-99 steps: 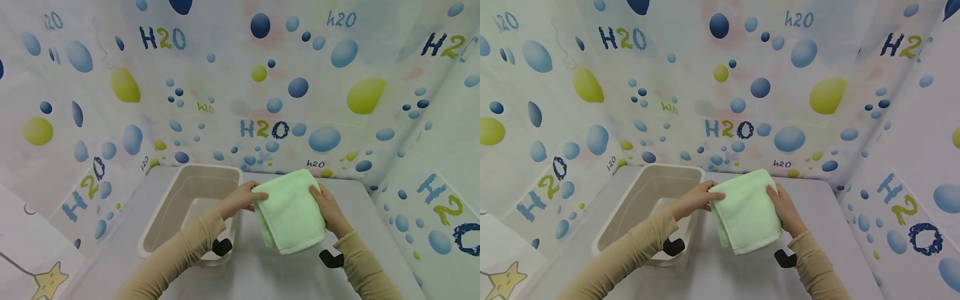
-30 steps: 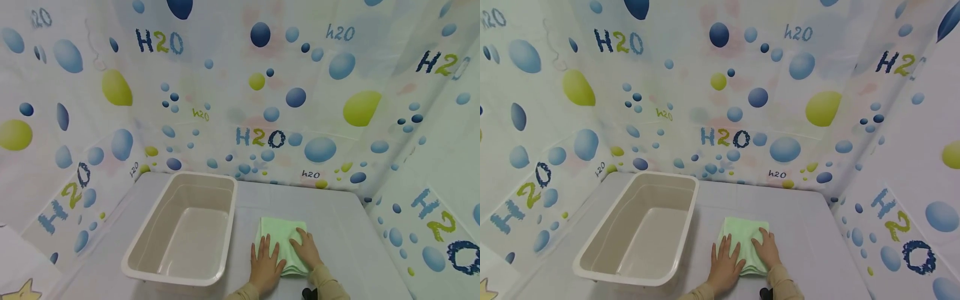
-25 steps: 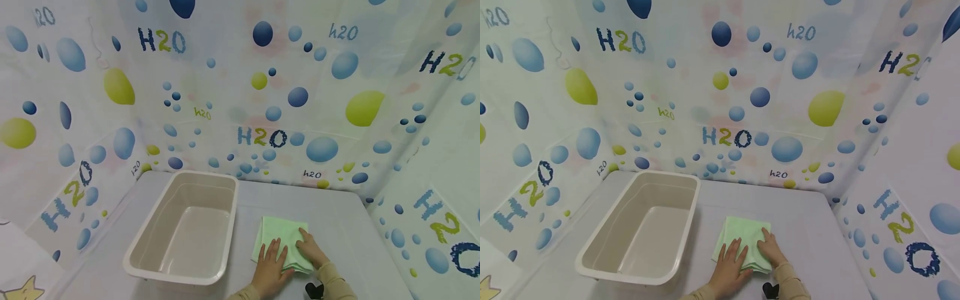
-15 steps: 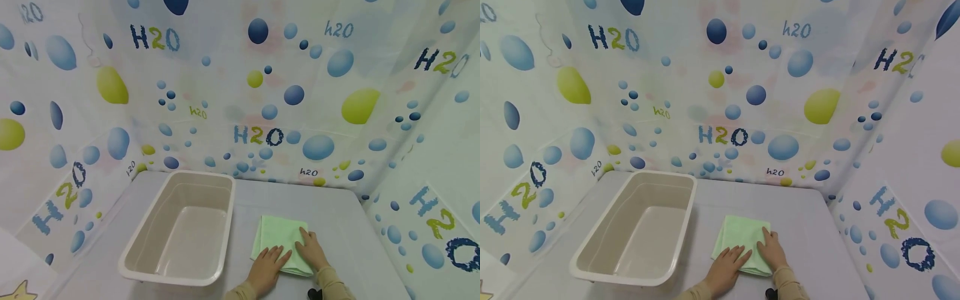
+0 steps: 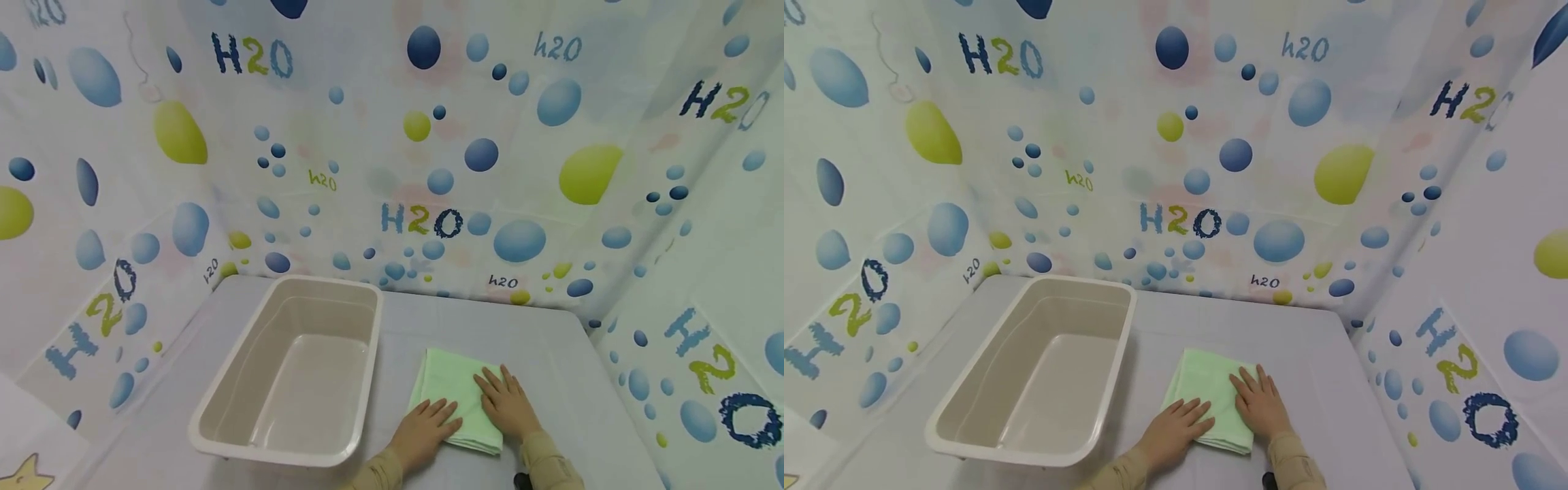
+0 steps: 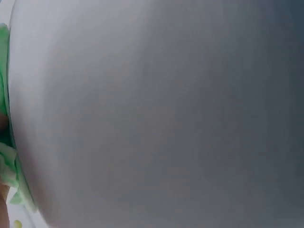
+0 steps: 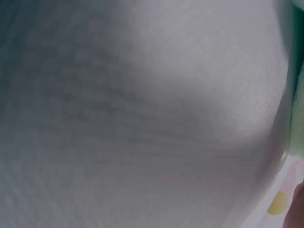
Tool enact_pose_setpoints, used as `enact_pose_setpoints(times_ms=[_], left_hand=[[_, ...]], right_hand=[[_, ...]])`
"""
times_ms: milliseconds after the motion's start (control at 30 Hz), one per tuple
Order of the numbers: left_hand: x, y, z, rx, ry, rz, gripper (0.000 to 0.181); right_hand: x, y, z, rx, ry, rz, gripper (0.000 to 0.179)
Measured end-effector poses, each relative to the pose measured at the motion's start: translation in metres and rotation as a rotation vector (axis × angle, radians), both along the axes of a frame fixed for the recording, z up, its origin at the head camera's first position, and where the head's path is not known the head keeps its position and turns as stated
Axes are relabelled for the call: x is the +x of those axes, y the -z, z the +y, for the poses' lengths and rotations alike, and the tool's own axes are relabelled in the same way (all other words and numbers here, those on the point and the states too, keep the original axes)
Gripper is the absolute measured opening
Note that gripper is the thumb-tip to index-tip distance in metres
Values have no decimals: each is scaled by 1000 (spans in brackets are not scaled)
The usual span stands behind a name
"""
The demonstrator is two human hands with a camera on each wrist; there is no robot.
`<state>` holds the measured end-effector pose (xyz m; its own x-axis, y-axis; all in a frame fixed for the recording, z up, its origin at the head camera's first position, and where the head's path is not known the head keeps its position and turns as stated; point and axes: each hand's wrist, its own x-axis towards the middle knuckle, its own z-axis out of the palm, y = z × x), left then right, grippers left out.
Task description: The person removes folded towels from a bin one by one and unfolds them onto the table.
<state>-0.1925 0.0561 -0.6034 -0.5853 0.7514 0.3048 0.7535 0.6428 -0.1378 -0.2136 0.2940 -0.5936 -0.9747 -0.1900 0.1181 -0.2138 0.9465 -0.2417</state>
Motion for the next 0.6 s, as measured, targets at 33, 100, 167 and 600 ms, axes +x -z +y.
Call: enact_pose_setpoints(times_ms=[33,100,167,600], left_hand=[[-1,-1,-2,-18,-9,-5,48],[-5,-5,-4,-51,-45,-9,50],[-11,-12,-1,-93,-104,-8,49],[-30,-47,22,-270,-501,-88,32]], right_hand=[[0,1,1,-1,-1,-1,43],[1,3,3,-23,3,6,45],[1,2,5,-37,11,31,45],[21,-15,1,14,84,39,41]])
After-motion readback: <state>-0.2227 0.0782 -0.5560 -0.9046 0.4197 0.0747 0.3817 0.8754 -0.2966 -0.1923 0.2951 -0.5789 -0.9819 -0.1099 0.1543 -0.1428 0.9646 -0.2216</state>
